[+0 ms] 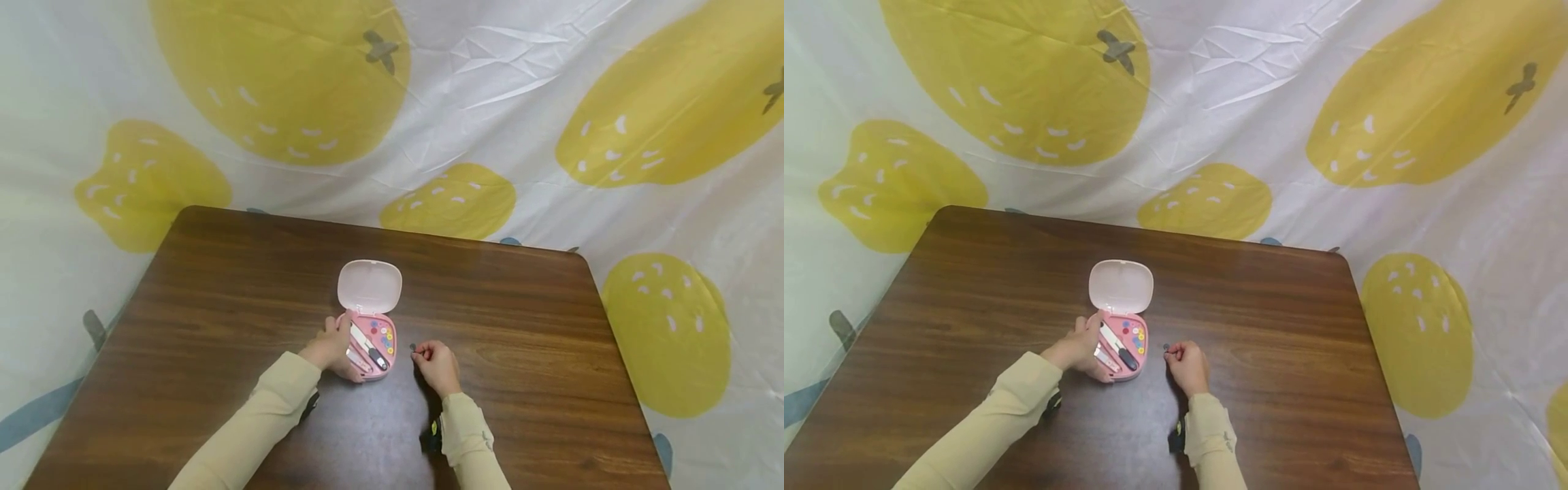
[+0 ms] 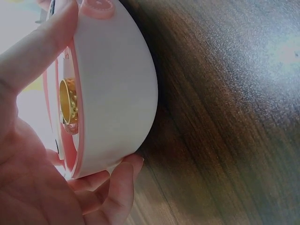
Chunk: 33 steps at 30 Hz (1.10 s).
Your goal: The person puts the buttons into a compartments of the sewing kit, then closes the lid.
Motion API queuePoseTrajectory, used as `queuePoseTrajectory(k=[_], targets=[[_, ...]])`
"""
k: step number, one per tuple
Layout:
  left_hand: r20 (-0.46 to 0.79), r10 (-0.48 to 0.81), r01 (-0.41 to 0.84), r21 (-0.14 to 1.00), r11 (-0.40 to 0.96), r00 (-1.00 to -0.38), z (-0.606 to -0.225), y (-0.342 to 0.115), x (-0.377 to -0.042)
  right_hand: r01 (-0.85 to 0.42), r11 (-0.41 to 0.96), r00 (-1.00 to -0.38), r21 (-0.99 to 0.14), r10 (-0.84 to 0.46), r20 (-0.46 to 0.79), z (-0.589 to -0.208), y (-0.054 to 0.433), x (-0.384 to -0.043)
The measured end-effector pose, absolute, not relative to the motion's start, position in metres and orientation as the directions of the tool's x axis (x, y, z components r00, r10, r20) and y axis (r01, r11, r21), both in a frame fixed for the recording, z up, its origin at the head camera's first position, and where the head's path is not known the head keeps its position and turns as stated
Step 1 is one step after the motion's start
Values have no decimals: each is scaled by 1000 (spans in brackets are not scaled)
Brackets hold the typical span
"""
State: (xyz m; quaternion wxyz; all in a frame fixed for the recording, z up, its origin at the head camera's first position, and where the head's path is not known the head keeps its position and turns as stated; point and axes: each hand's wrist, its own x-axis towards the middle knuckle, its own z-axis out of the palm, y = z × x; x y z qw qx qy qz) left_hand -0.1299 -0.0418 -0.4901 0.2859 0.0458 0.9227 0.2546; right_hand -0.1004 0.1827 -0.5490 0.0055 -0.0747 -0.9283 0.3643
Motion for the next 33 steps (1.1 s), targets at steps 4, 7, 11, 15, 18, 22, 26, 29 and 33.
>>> queuePoseTrajectory(k=[4,7,11,15,18,22,26,29,33], targets=[[-506,225,-72,502,862,-833,-490,-43,-130,130,685,-988,-717,147,-39,-548,182,-101],[-505,223,-75,503,861,-834,-492,-43,-130,88,648,-992,-756,123,-10,-546,181,-102],[-511,220,-79,500,862,-831,-494,-43,-131,39,578,-994,-815,103,26,-538,175,-104],[-516,214,-91,502,860,-829,-494,-42,-131,-3,511,-994,-859,93,58,-523,162,-108],[-507,220,-83,509,857,-834,-494,-43,-131,-19,483,-996,-876,69,60,-517,152,-112],[-493,225,-74,515,854,-840,-494,-43,-130,-35,493,-999,-869,11,47,-516,139,-116],[-487,225,-72,518,852,-844,-494,-43,-129,-91,549,-996,-831,-57,72,-518,129,-119],[-487,227,-67,515,855,-844,-494,-43,-128,-104,591,-995,-800,-60,85,-518,125,-119],[-489,226,-66,511,857,-843,-492,-44,-129,-83,638,-996,-765,-43,72,-517,121,-121]])
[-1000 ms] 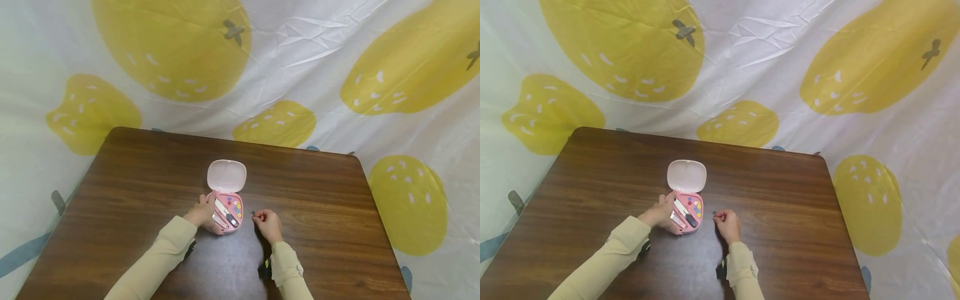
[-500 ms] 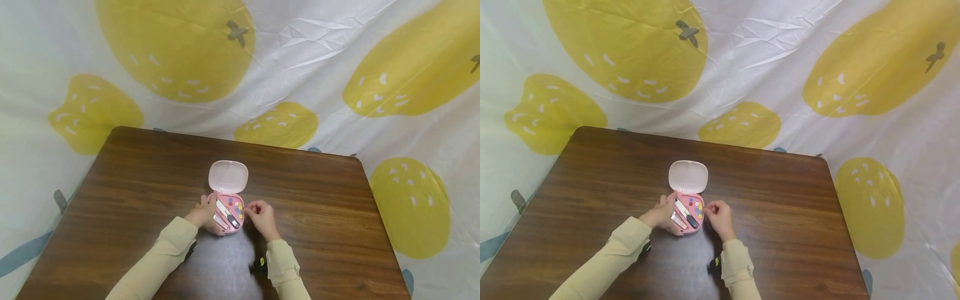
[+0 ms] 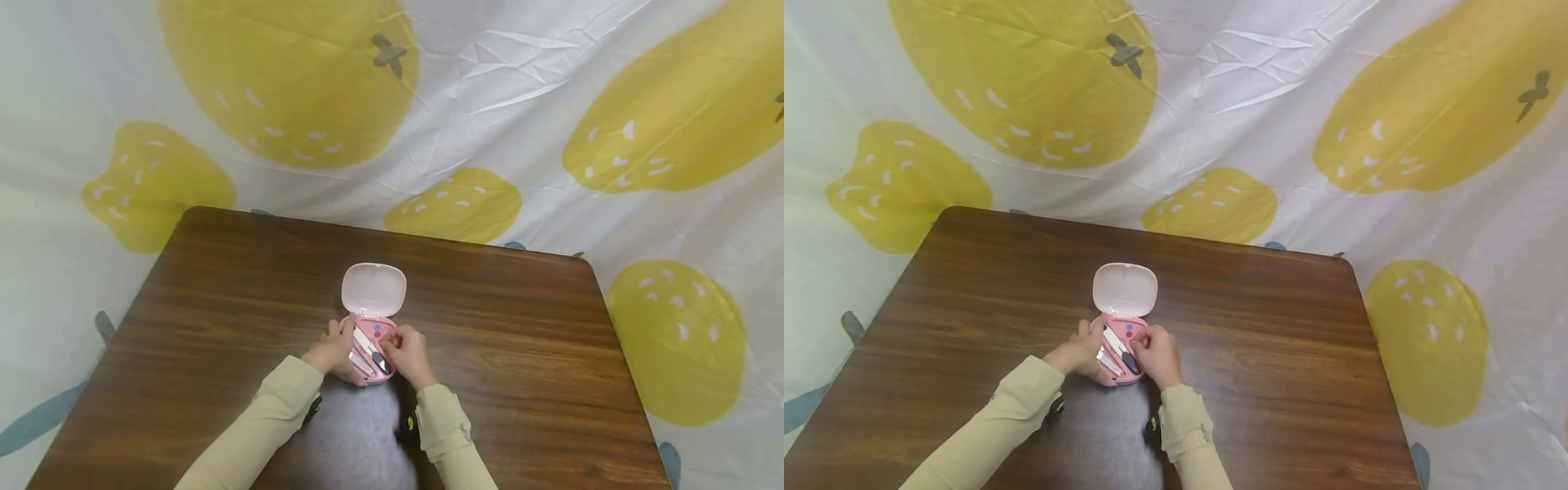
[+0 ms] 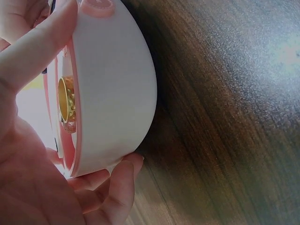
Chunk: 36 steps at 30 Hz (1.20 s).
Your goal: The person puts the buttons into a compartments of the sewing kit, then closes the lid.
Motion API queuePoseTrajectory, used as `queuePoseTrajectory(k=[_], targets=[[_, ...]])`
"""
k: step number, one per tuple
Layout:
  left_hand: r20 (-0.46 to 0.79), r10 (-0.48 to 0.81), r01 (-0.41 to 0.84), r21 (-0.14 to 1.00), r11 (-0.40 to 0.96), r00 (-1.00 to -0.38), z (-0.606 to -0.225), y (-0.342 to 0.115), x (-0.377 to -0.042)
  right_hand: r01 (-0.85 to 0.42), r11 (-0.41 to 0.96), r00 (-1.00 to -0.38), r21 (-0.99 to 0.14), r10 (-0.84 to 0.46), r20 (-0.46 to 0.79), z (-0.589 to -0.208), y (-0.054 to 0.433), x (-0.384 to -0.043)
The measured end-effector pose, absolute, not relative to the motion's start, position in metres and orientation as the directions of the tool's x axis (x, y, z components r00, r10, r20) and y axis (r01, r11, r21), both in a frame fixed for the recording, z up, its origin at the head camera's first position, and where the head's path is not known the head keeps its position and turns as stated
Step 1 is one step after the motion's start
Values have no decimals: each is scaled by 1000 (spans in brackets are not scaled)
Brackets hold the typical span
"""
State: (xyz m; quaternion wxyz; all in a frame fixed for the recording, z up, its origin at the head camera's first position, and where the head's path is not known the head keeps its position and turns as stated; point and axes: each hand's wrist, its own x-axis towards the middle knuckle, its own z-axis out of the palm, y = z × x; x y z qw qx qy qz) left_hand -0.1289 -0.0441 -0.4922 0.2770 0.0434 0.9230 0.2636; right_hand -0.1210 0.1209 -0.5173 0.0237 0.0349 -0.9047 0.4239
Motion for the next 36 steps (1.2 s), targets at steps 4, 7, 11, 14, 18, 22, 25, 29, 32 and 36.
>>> queuePoseTrajectory(k=[4,7,11,14,18,22,25,29,32,36], targets=[[-491,225,-70,512,856,-841,-492,-44,-129,-74,694,-997,-716,-41,62,-519,120,-122],[-498,225,-75,513,855,-838,-493,-44,-129,-106,694,-993,-712,-41,108,-520,121,-121],[-504,225,-85,520,850,-834,-494,-44,-130,-159,618,-977,-770,12,212,-522,129,-121],[-505,225,-88,523,848,-833,-493,-43,-130,-144,585,-969,-798,83,235,-522,142,-121],[-502,230,-79,521,850,-834,-493,-43,-130,-92,590,-967,-802,138,213,-528,163,-119],[-501,233,-72,517,853,-834,-494,-44,-131,-51,577,-976,-815,144,164,-540,178,-116],[-500,232,-70,514,855,-834,-493,-44,-131,-41,604,-984,-796,115,138,-550,183,-114],[-496,228,-71,514,855,-838,-493,-44,-130,-114,675,-977,-729,57,206,-560,184,-113],[-499,224,-78,515,854,-837,-493,-43,-130,-138,702,-970,-699,45,237,-562,184,-114],[-514,219,-96,517,851,-829,-492,-42,-130,-72,709,-985,-702,58,160,-556,182,-117]])
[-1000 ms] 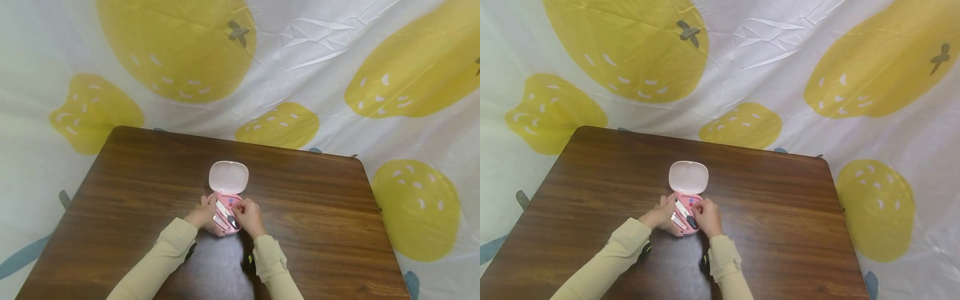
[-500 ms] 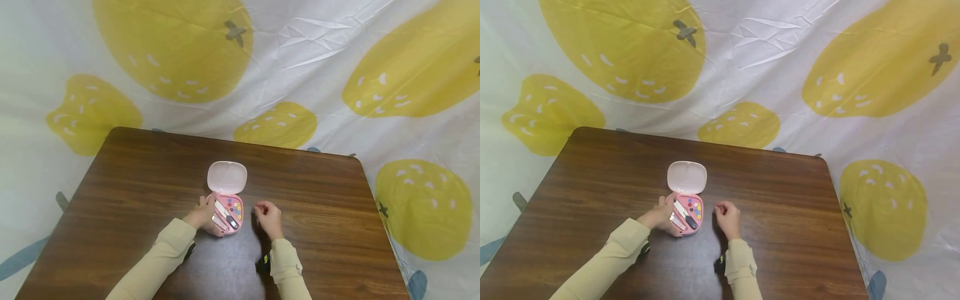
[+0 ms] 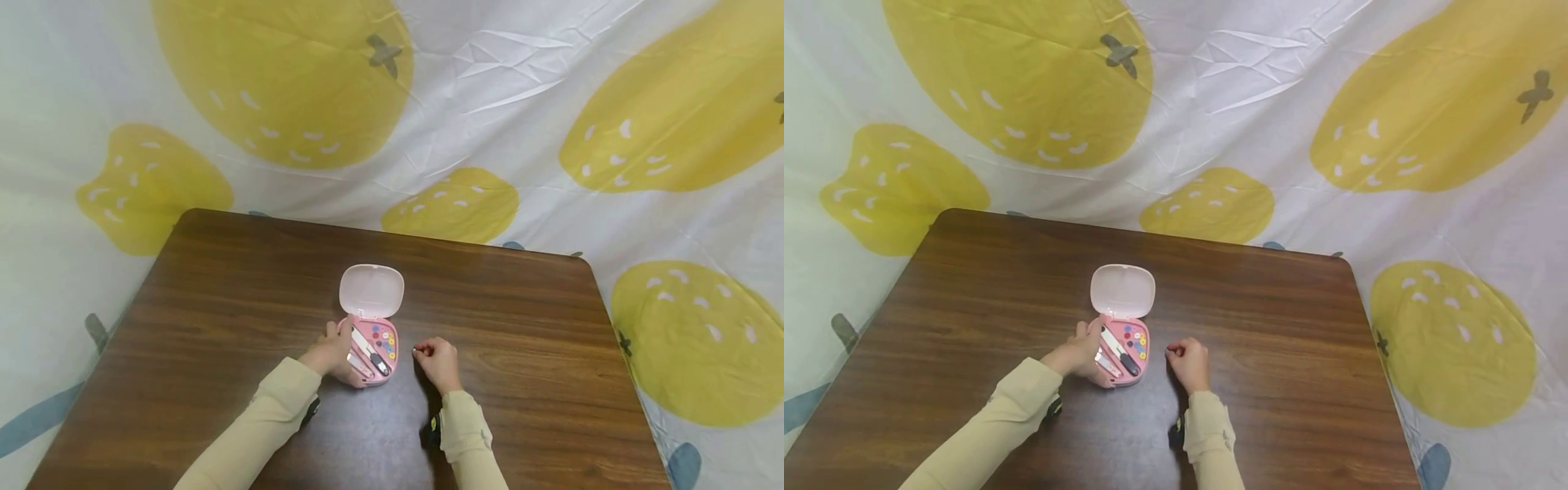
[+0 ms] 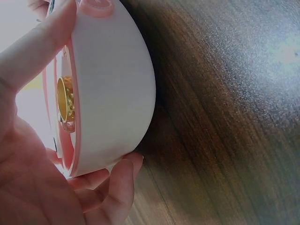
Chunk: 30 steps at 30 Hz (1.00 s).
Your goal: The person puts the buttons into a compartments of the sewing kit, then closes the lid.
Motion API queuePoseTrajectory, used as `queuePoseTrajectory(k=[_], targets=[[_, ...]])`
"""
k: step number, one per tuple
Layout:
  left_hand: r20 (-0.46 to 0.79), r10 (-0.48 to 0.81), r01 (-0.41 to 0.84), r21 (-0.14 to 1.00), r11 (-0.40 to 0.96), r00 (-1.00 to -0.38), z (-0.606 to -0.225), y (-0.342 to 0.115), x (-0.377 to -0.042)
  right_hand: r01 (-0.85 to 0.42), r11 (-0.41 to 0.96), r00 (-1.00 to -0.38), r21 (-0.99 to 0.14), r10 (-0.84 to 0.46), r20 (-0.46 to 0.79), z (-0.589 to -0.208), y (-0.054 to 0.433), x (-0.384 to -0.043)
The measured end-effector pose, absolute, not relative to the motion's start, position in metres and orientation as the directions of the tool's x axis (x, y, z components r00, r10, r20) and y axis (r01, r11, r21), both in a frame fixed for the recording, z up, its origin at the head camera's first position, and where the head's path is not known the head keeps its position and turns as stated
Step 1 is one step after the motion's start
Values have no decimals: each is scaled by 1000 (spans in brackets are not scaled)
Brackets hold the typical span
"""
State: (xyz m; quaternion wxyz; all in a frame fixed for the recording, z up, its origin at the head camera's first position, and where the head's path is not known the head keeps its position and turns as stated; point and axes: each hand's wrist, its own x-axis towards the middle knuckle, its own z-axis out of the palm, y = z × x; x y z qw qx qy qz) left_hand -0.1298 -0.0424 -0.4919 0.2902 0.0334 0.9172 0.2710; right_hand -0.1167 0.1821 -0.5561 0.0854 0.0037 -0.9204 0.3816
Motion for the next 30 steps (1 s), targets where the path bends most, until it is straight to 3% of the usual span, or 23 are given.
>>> queuePoseTrajectory(k=[5,15,23,26,30], targets=[[-514,205,-103,508,855,-833,-495,-44,-129,-16,661,-997,-750,49,64,-541,173,-122],[-469,216,-80,534,841,-856,-499,-43,-127,-142,506,-990,-851,-75,121,-509,133,-143],[-455,227,-53,524,850,-861,-499,-39,-125,-109,738,-991,-666,-131,18,-507,113,-147],[-455,227,-53,524,850,-861,-499,-39,-124,-126,758,-991,-640,-121,52,-507,112,-146],[-450,229,-58,538,841,-863,-497,-40,-125,-171,645,-974,-744,1,225,-504,116,-149]])
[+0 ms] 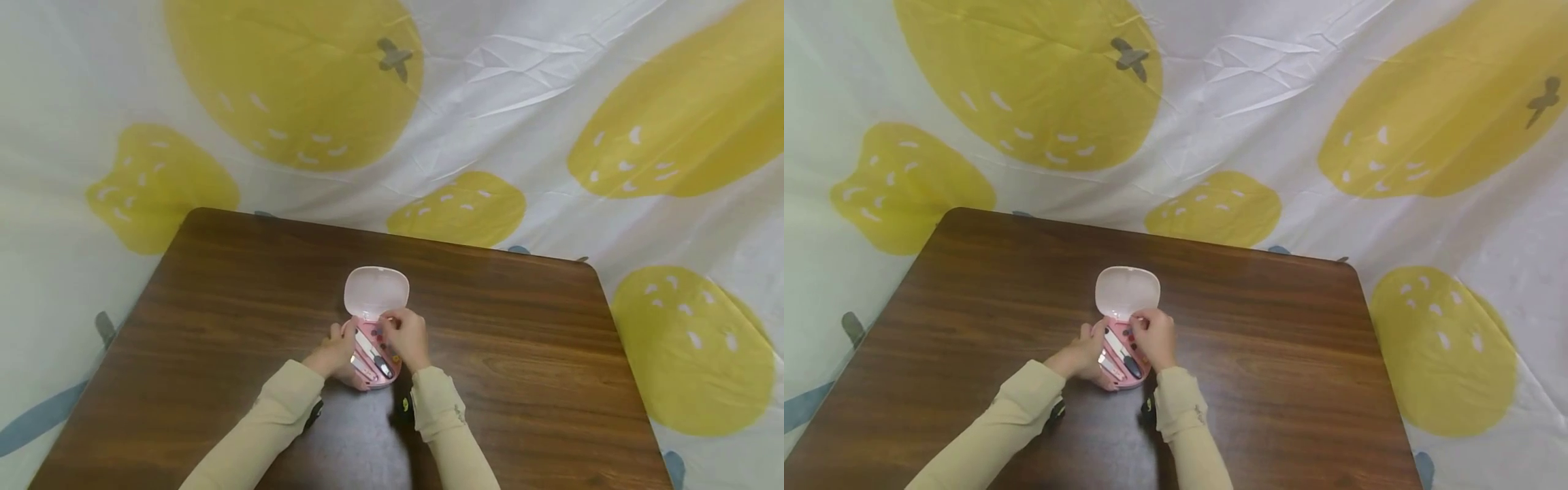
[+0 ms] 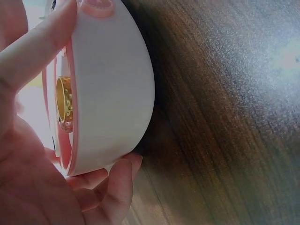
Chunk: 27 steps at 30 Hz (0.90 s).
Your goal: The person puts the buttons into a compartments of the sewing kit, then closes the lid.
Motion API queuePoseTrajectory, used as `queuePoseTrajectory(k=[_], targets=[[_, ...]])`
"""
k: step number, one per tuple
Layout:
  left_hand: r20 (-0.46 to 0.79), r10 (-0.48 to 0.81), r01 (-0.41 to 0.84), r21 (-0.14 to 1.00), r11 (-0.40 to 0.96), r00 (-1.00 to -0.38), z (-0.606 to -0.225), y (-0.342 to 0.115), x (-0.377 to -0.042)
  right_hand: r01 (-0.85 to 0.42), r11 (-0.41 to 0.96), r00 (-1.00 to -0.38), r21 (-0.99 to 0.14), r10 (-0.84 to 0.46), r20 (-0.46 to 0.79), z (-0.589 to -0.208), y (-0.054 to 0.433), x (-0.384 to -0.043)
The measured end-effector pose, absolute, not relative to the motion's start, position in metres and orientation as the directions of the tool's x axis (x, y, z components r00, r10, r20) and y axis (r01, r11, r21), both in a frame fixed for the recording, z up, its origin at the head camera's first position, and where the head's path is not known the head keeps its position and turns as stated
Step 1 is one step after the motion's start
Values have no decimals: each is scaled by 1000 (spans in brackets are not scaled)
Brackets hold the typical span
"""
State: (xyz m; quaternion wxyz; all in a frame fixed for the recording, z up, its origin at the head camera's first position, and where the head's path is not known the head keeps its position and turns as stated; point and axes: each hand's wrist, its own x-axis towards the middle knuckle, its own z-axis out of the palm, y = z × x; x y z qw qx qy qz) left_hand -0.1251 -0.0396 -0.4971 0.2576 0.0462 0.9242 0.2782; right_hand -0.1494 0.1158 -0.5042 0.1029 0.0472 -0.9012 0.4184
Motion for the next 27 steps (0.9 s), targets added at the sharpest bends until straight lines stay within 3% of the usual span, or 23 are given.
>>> queuePoseTrajectory(k=[3,5,7,9,12,14,20,27], targets=[[-448,230,-62,548,834,-864,-497,-41,-126,-189,532,-926,-826,183,330,-497,123,-157],[-452,229,-68,551,832,-862,-498,-42,-126,-142,471,-914,-870,276,299,-492,128,-164],[-447,233,-67,560,826,-864,-499,-44,-125,-22,408,-939,-913,305,159,-485,133,-172],[-432,238,-63,577,814,-870,-501,-45,-123,124,330,-969,-936,241,-44,-479,137,-179],[-396,248,-41,595,803,-884,-504,-46,-120,317,281,-948,-906,120,-294,-473,139,-184],[-368,252,-23,601,799,-895,-507,-45,-118,377,245,-926,-893,73,-371,-461,136,-179],[-279,190,-76,722,687,-941,-519,-44,-110,243,310,-967,-919,3,-255,-468,145,-164],[-180,213,-45,854,519,-960,-534,-59,-103,-8,396,-957,-918,-270,-108,-498,159,-120]])
